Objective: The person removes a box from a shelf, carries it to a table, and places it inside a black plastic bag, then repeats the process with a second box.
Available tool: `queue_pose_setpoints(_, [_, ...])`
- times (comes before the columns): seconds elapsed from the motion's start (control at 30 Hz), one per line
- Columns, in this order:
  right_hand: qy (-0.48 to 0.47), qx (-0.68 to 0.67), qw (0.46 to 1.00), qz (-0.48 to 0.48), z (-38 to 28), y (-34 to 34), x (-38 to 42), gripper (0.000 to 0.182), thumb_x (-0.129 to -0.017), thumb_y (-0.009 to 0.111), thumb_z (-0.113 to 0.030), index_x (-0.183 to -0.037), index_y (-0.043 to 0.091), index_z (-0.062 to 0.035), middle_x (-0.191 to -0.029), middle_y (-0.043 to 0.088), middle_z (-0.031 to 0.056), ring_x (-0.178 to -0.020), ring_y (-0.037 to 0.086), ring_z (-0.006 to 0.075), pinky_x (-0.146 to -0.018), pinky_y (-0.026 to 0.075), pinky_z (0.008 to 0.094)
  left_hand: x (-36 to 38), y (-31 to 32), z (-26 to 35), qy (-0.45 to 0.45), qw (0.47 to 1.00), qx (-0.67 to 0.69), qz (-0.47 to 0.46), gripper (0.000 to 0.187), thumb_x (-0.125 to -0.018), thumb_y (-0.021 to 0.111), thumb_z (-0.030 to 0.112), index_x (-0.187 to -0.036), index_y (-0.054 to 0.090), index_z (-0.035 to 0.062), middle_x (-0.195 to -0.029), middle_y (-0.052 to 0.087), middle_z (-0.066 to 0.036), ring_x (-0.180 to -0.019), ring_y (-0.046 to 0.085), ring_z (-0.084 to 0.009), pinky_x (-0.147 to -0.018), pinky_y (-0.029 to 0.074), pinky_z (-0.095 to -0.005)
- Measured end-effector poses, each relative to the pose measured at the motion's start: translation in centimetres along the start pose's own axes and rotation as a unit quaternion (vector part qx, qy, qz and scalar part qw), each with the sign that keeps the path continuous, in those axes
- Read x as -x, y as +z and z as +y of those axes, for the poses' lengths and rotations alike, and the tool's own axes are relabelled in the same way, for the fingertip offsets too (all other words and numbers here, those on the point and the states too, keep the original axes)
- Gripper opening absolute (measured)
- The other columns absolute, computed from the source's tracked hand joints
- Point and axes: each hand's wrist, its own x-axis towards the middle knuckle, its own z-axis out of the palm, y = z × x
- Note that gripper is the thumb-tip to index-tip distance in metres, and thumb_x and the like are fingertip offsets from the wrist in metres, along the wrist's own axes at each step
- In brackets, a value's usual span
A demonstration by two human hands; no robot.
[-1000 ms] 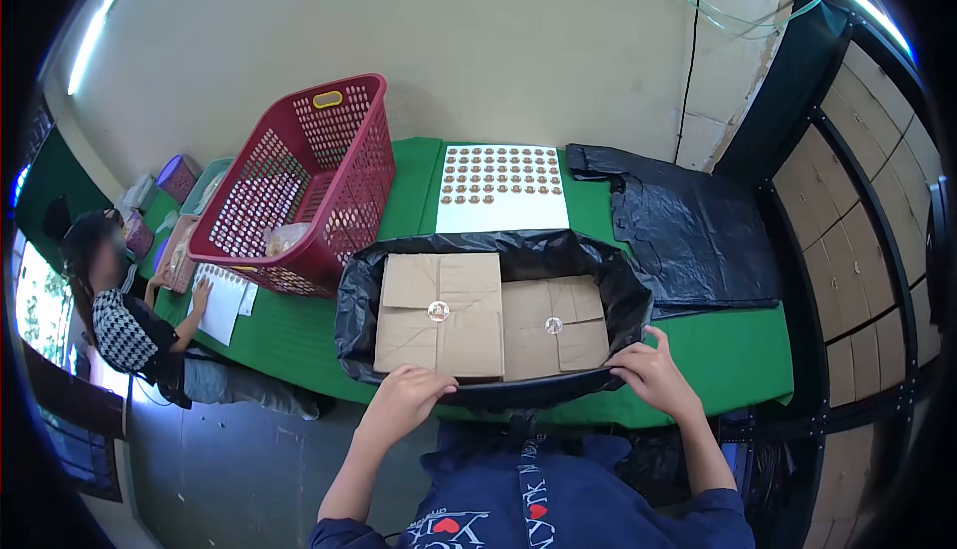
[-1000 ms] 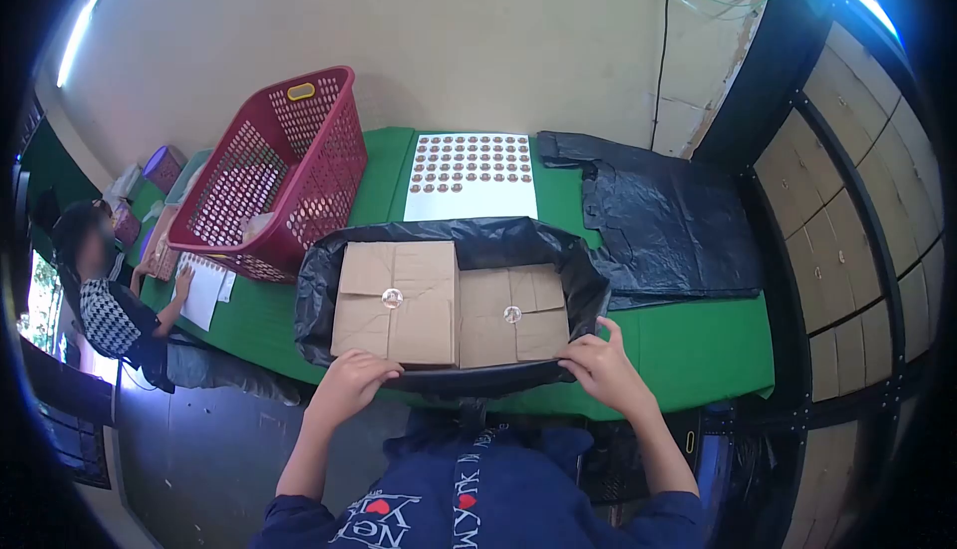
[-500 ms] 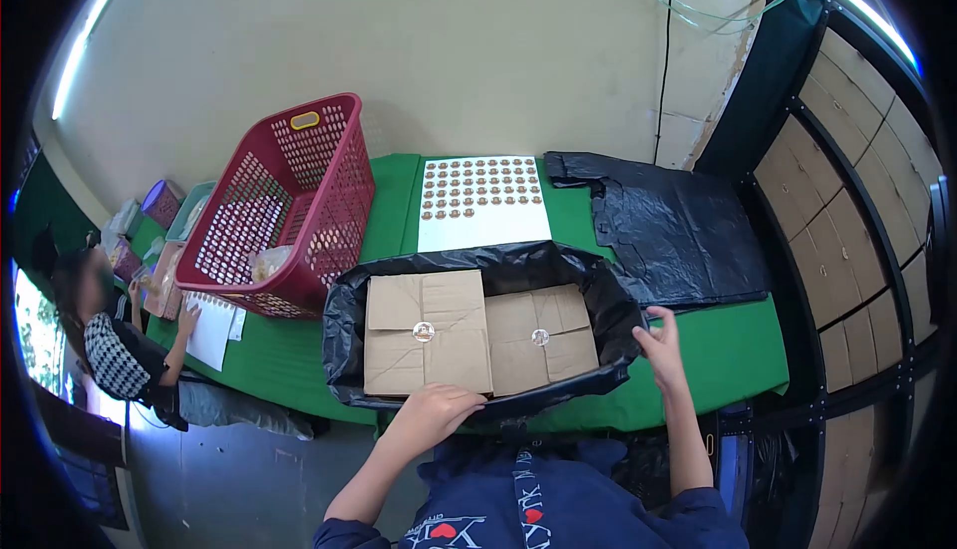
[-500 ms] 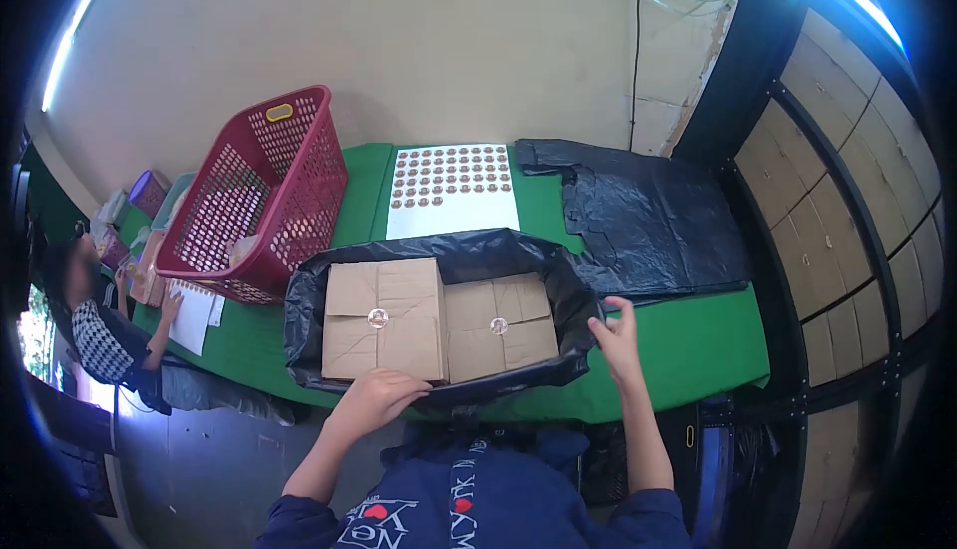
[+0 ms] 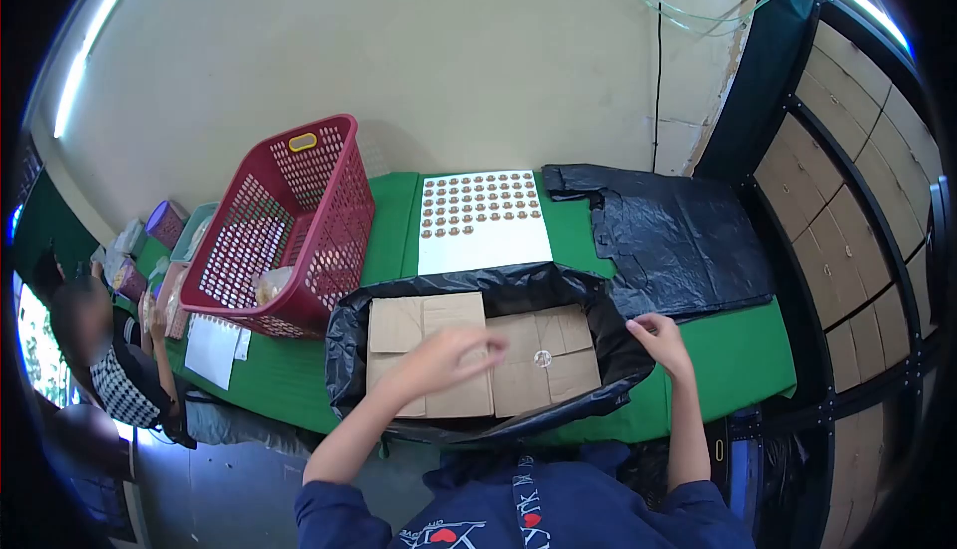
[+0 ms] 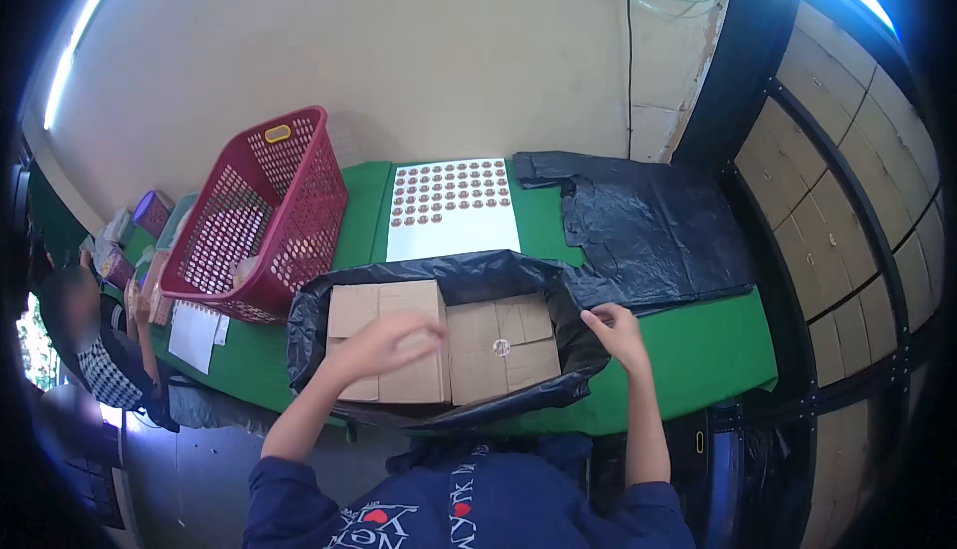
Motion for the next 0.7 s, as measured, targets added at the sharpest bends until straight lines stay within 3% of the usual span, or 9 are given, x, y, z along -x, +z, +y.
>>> queue_pose_setpoints(0.07, [0.048, 0.1, 0.993, -0.048, -1.0, -0.2, -0.8, 0.039, -0.084, 0.062, -0.031, -0.07, 0.061, 0.0061, -0.063, 0.059, 0.0192, -0.059, 0.06, 0.0241, -0.058, 0.044, 0.038, -4.7, -0.3, -2.7, 0.03, 0.999, -0.017, 0.042, 0.028, -0.087, 0.059, 0.023, -0.107, 0.059, 0.0025, -0.104, 0.062, -0.014, -0.097, 0.059, -0.0273, -0.086, 0.046, -0.036])
queue_pose_setpoints(0.17, [-0.003, 0.094, 0.995, -0.035, -1.1, -0.2, -1.2, 0.029, -0.08, 0.066, -0.024, -0.077, 0.065, 0.0048, -0.064, 0.061, 0.0197, -0.06, 0.062, 0.0259, -0.06, 0.046, 0.0363, -9.6, 1.6, -8.3, 0.039, 0.959, -0.218, 0.178, 0.034, -0.084, 0.061, 0.027, -0.108, 0.058, 0.0021, -0.107, 0.061, -0.016, -0.095, 0.059, -0.0305, -0.078, 0.048, -0.0382])
queue_pose_setpoints(0.27, [0.018, 0.063, 0.997, -0.028, -0.9, -0.9, -1.5, 0.023, -0.074, 0.071, -0.018, -0.074, 0.066, 0.004, -0.065, 0.063, 0.0167, -0.059, 0.062, 0.023, -0.059, 0.046, 0.034, -12.5, 3.0, -14.3, -0.044, 0.97, -0.208, 0.115, 0.033, -0.084, 0.062, 0.024, -0.108, 0.06, 0.001, -0.107, 0.062, -0.016, -0.091, 0.06, -0.0289, -0.081, 0.047, -0.036])
queue_pose_setpoints(0.37, [0.048, 0.034, 0.998, 0.004, -0.4, -2.4, -1.8, 0.019, -0.07, 0.074, -0.014, -0.073, 0.067, 0.0033, -0.066, 0.065, 0.0146, -0.059, 0.063, 0.0199, -0.058, 0.047, 0.0318, -14.1, 1.2, -15.8, -0.101, 0.988, -0.113, -0.002, 0.027, -0.083, 0.063, 0.024, -0.1, 0.066, 0.0031, -0.094, 0.067, -0.014, -0.08, 0.063, -0.0276, -0.075, 0.048, -0.0351])
queue_pose_setpoints(0.4, [0.034, 0.02, 0.999, 0.025, 0.0, -3.0, -1.9, 0.016, -0.07, 0.073, -0.012, -0.073, 0.067, 0.0031, -0.064, 0.064, 0.0116, -0.058, 0.06, 0.0149, -0.055, 0.046, 0.0289, -14.2, 1.0, -15.7, -0.074, 0.991, -0.095, 0.054, 0.017, -0.081, 0.066, 0.019, -0.088, 0.068, 0.0033, -0.079, 0.067, -0.012, -0.071, 0.063, -0.0245, -0.07, 0.048, -0.0336])
queue_pose_setpoints(0.5, [0.044, -0.065, 0.994, 0.076, 0.2, -4.4, -1.6, 0.012, -0.07, 0.071, -0.009, -0.072, 0.067, 0.0024, -0.061, 0.063, 0.0067, -0.056, 0.057, 0.0108, -0.053, 0.044, 0.0254, -14.6, -1.1, -15.6, -0.009, 0.994, -0.028, 0.107, 0.012, -0.077, 0.068, 0.014, -0.081, 0.065, 0.003, -0.077, 0.066, -0.012, -0.075, 0.063, -0.0238, -0.071, 0.049, -0.0336])
queue_pose_setpoints(0.53, [0.061, -0.104, 0.99, 0.068, 0.1, -4.8, -1.3, 0.01, -0.069, 0.07, -0.007, -0.074, 0.066, 0.0008, -0.063, 0.061, 0.0019, -0.056, 0.053, 0.0072, -0.053, 0.042, 0.0222, -14.7, -2.2, -14.7, 0.006, 0.995, -0.038, 0.089, 0.01, -0.076, 0.067, 0.008, -0.082, 0.062, 0.001, -0.08, 0.065, -0.011, -0.077, 0.062, -0.0216, -0.072, 0.048, -0.0324])
queue_pose_setpoints(0.63, [0.048, -0.256, 0.956, 0.136, -1.3, -4.6, -0.8, 0.015, -0.069, 0.071, -0.007, -0.081, 0.065, 0.0005, -0.067, 0.059, 0.0003, -0.058, 0.051, 0.006, -0.056, 0.041, 0.0204, -14.8, -3.0, -14.9, -0.003, 0.997, -0.004, 0.077, 0.015, -0.075, 0.067, 0.008, -0.087, 0.06, 0.0002, -0.088, 0.064, -0.01, -0.082, 0.061, -0.021, -0.075, 0.048, -0.0326])
queue_pose_setpoints(0.7, [0.023, -0.189, 0.975, 0.118, -2.2, -5.7, -1.3, 0.019, -0.07, 0.071, -0.009, -0.085, 0.063, 0.0, -0.068, 0.059, 0.0004, -0.06, 0.052, 0.0084, -0.06, 0.043, 0.0225, -14.9, -2.8, -15.1, -0.023, 0.997, -0.017, 0.07, 0.027, -0.077, 0.068, 0.016, -0.098, 0.059, 0.0012, -0.098, 0.062, -0.012, -0.093, 0.06, -0.0216, -0.082, 0.047, -0.0332])
